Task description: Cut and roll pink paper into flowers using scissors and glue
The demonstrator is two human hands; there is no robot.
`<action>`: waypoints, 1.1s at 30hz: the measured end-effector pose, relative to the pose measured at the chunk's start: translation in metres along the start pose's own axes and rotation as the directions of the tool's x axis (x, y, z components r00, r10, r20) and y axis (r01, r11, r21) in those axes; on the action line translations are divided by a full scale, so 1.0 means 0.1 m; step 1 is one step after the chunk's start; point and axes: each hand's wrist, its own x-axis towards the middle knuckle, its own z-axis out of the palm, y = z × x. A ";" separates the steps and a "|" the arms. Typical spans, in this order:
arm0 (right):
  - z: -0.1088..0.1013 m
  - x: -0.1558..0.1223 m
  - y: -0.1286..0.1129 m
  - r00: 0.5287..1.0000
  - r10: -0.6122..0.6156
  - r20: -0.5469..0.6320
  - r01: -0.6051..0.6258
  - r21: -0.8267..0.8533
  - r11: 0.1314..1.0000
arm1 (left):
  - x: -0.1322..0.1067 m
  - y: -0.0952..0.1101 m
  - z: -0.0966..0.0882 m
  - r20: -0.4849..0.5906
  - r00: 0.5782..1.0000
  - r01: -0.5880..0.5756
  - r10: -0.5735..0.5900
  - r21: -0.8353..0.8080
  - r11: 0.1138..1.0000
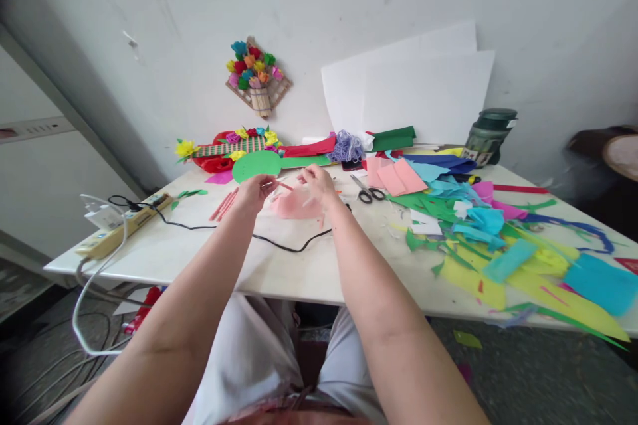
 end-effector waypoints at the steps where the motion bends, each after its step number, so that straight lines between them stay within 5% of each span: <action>1: 0.03 -0.03 -0.01 0.999 0.007 0.037 -0.001 -0.140 0.990 | 0.00 0.00 -0.01 -0.006 1.000 0.002 -0.002 -0.003 1.000; 6: 0.14 -0.17 -0.12 0.952 0.001 0.306 0.216 -0.673 0.707 | 0.02 -0.05 -0.09 0.003 1.000 0.012 -0.012 -0.040 0.999; 11: 0.14 -0.25 -0.23 0.889 0.097 0.448 0.307 -0.740 0.599 | 0.04 -0.04 -0.11 -0.016 1.000 0.018 -0.019 -0.035 0.999; 20: 0.15 -0.22 -0.18 0.897 0.097 0.432 0.305 -0.763 0.570 | 0.06 0.22 0.01 -0.053 0.989 -0.144 0.137 -0.161 0.976; 26: 0.22 -0.15 -0.09 0.909 -0.054 0.413 0.360 -0.715 0.599 | 0.10 0.08 0.02 -0.039 0.997 -0.077 0.072 -0.117 0.990; 33: 0.20 -0.17 -0.08 0.873 0.063 0.483 0.320 -0.666 0.674 | 0.27 -0.10 0.07 0.056 0.996 -0.064 0.070 -0.092 0.994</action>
